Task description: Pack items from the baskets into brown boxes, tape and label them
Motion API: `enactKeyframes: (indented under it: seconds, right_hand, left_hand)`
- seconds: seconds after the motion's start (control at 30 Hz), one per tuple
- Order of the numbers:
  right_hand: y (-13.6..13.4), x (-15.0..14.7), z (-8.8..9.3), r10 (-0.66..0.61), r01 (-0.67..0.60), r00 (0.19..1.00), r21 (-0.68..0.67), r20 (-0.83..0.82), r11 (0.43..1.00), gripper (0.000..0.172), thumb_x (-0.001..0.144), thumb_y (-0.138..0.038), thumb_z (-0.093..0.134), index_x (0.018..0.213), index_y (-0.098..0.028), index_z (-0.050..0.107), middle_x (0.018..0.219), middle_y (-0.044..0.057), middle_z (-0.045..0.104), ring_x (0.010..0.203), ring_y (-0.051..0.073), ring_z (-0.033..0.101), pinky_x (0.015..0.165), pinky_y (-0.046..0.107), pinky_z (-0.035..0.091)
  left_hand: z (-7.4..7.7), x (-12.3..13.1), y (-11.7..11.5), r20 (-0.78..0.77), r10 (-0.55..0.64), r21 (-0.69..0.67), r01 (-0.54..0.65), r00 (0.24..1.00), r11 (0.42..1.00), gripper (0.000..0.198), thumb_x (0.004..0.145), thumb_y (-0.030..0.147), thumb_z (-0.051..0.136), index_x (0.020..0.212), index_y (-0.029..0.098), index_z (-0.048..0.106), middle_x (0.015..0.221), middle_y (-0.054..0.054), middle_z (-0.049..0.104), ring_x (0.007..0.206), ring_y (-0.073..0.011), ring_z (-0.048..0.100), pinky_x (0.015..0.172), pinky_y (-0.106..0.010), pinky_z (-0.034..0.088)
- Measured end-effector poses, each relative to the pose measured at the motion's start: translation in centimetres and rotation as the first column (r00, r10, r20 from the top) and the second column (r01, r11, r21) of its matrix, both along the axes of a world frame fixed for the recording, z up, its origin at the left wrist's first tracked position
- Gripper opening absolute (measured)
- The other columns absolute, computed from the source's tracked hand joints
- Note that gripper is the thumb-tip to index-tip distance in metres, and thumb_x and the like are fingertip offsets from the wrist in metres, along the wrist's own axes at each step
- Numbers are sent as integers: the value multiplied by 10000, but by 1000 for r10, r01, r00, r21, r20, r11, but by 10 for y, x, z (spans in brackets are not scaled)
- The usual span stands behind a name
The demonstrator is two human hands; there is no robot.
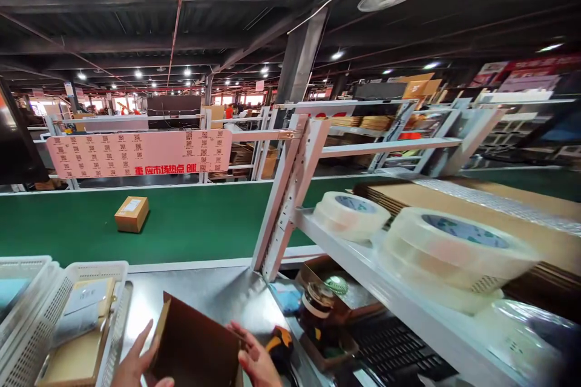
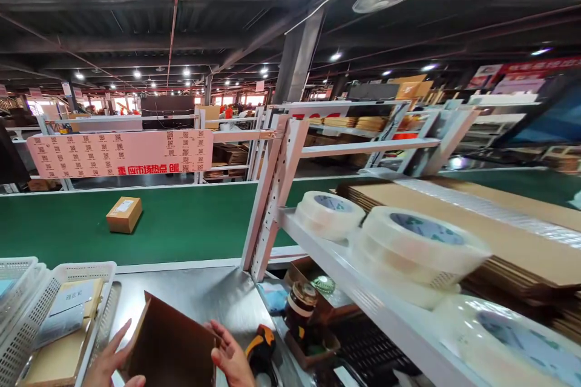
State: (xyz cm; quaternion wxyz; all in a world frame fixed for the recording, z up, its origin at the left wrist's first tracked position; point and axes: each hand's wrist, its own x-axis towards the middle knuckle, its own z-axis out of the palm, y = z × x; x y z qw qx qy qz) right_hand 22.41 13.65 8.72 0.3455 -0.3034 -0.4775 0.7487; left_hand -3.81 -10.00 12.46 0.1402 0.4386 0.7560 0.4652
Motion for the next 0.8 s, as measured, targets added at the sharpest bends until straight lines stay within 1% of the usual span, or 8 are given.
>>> enactKeyframes:
  seconds: [0.1,0.17,0.23,0.33,0.47,0.6,0.7,0.8]
  right_hand:
    - [-5,-14,-7,-61,62,998,-93,11,994,1001,301,-838,983,1117,-273,848,1067,152,853,1187,469,771,1152,609,499]
    - [-9,-17,-1,-90,92,996,-112,18,989,955,356,-835,973,1107,-259,840,1014,134,855,1147,453,789,1133,601,518]
    - [-13,-18,10,-82,87,995,-85,64,993,896,390,-792,982,1075,-232,841,1008,143,856,1145,449,789,1121,589,539]
    - [-20,-28,26,-148,136,967,74,207,988,735,410,-657,1006,977,-220,841,989,145,858,1096,449,788,1078,566,579]
    - [-27,-49,31,-366,300,896,265,250,916,532,451,-540,990,860,-260,799,840,87,834,889,417,784,918,535,642]
    - [-26,-53,35,-291,218,917,268,273,938,475,487,-530,977,823,-227,835,853,129,850,897,439,791,908,539,648]
    - [-25,-49,41,-255,189,926,242,279,952,494,493,-550,977,818,-194,868,899,163,860,972,460,798,975,552,636]
    - [-24,-42,46,-195,158,940,150,281,976,555,506,-646,978,835,-210,882,922,142,865,1012,455,801,1027,553,612]
  left_hand:
    - [0,-18,11,114,-208,-96,219,972,971,663,626,741,884,1151,336,877,1472,-141,744,1558,-504,500,1320,-632,394]
    - [3,-31,22,187,-321,-176,353,928,919,660,536,735,918,1034,302,897,1444,-186,750,1564,-565,456,1332,-692,329]
    - [4,-40,31,235,-373,-192,419,897,887,645,500,733,925,974,297,897,1415,-203,761,1558,-582,454,1342,-712,284]
    - [-1,-47,36,301,-341,-132,393,891,910,671,491,768,925,990,322,891,1323,-210,796,1470,-569,559,1316,-713,340]
    - [-8,-48,33,293,-302,-172,361,907,917,701,537,884,851,961,327,888,1262,-217,808,1373,-588,613,1257,-766,369]
    - [7,-42,36,171,-396,-203,426,902,882,646,592,891,831,910,329,870,1164,-166,813,1267,-496,671,1216,-628,451]
    - [26,-33,47,11,-499,-268,483,867,833,610,633,874,832,722,272,799,1064,-157,776,1116,-435,700,1122,-558,513]
    - [32,-23,60,-57,-397,-222,376,916,900,603,622,815,888,678,230,753,999,-177,729,1082,-439,683,1038,-544,555]
